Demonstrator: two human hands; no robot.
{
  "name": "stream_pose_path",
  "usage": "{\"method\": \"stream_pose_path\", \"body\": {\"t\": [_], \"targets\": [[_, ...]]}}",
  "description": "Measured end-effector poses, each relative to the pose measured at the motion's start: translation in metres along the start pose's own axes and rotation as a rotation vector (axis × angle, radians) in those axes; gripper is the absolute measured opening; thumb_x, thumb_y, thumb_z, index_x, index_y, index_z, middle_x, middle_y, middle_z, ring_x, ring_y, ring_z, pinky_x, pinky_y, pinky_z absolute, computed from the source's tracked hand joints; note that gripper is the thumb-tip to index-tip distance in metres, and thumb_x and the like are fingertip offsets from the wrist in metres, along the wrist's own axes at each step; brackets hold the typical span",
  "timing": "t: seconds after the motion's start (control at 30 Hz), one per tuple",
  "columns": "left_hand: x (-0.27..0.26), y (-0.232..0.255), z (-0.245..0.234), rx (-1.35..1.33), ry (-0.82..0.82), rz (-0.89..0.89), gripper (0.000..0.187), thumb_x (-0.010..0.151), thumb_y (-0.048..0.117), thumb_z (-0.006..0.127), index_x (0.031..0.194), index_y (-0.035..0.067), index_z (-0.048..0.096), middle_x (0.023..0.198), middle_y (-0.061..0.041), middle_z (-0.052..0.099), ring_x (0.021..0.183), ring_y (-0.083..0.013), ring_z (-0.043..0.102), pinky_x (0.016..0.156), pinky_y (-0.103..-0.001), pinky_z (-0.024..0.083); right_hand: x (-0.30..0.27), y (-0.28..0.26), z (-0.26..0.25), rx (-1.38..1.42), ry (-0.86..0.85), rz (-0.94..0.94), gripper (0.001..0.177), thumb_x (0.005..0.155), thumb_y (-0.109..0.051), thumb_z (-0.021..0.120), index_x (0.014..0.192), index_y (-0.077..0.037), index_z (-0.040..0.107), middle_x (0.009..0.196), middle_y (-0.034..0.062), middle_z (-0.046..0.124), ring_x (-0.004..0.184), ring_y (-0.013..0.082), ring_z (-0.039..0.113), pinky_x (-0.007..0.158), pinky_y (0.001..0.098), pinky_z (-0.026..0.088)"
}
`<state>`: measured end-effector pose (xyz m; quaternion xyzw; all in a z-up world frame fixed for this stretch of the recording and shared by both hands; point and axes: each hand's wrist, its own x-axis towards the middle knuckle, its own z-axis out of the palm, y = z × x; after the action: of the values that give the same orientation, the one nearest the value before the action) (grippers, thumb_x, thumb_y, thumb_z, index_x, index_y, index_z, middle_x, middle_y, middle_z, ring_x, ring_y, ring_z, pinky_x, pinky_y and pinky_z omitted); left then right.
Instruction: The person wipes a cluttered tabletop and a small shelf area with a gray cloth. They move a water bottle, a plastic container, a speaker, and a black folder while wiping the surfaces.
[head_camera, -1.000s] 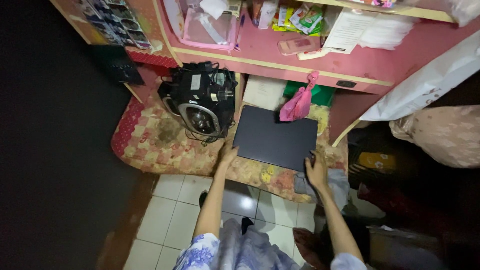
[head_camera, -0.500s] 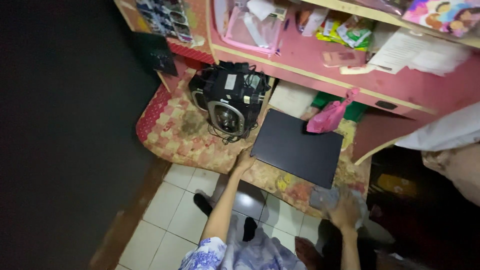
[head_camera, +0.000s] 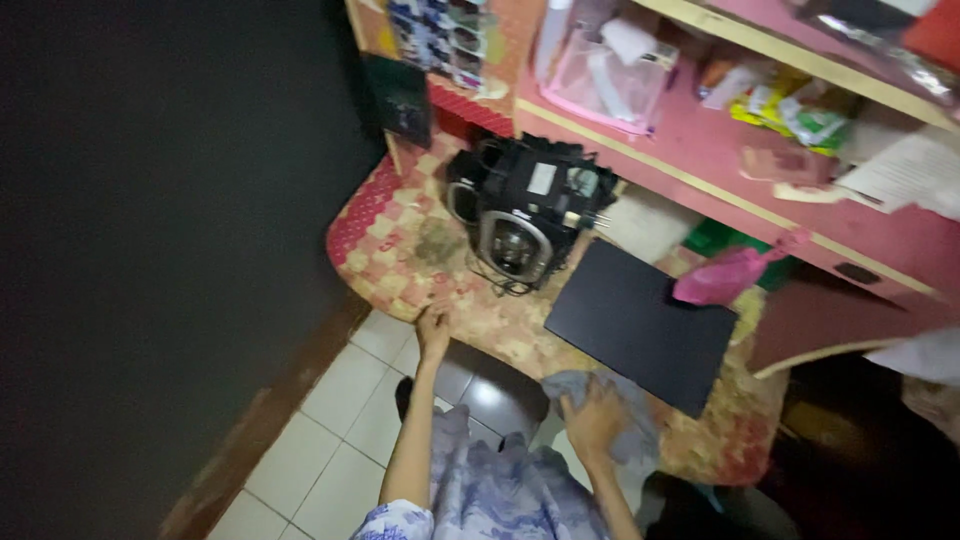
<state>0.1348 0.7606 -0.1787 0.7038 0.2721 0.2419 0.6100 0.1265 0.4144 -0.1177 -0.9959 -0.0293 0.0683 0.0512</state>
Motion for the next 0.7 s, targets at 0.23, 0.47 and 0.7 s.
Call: {"method": "stream_pose_path", "body": {"t": [0.23, 0.47, 0.7], "targets": [[0.057, 0.006, -0.08, 0.197, 0.08, -0.111, 0.03, 0.089, 0.006, 0.062, 0.116, 0.011, 0.075, 0.109, -0.018, 0.075, 0.11, -0.0378, 0.069, 0.092, -0.045, 0.056, 0.037, -0.203, -0.029, 0.132, -0.045, -0.462, 0.063, 0.093, -0.052, 0.064, 0.142, -0.013, 0.056, 0.129, 0.015, 0.069, 0.14, 0.0332, 0.051, 0.119, 0.0527, 0.028], [0.106, 0.012, -0.172, 0.523, -0.294, -0.073, 0.035, 0.091, 0.02, 0.063, 0.126, 0.02, 0.069, 0.125, -0.009, 0.069, 0.119, -0.0353, 0.065, 0.101, -0.044, 0.052, 0.12, -0.353, 0.03, 0.031, -0.225, -0.889, 0.068, 0.079, -0.053, 0.077, 0.142, -0.032, 0.058, 0.15, 0.0085, 0.054, 0.14, 0.044, 0.047, 0.118, 0.0548, 0.035], [0.156, -0.011, -0.204, 0.854, -0.376, 0.163, 0.05, 0.086, 0.015, 0.063, 0.136, 0.017, 0.063, 0.146, -0.013, 0.055, 0.131, -0.0388, 0.054, 0.108, -0.051, 0.044, 0.065, -0.358, -0.06, 0.0, -0.355, -0.469, 0.077, 0.089, -0.064, 0.062, 0.157, -0.049, 0.03, 0.165, 0.009, 0.031, 0.153, 0.0432, 0.025, 0.119, 0.0642, 0.026]]}}
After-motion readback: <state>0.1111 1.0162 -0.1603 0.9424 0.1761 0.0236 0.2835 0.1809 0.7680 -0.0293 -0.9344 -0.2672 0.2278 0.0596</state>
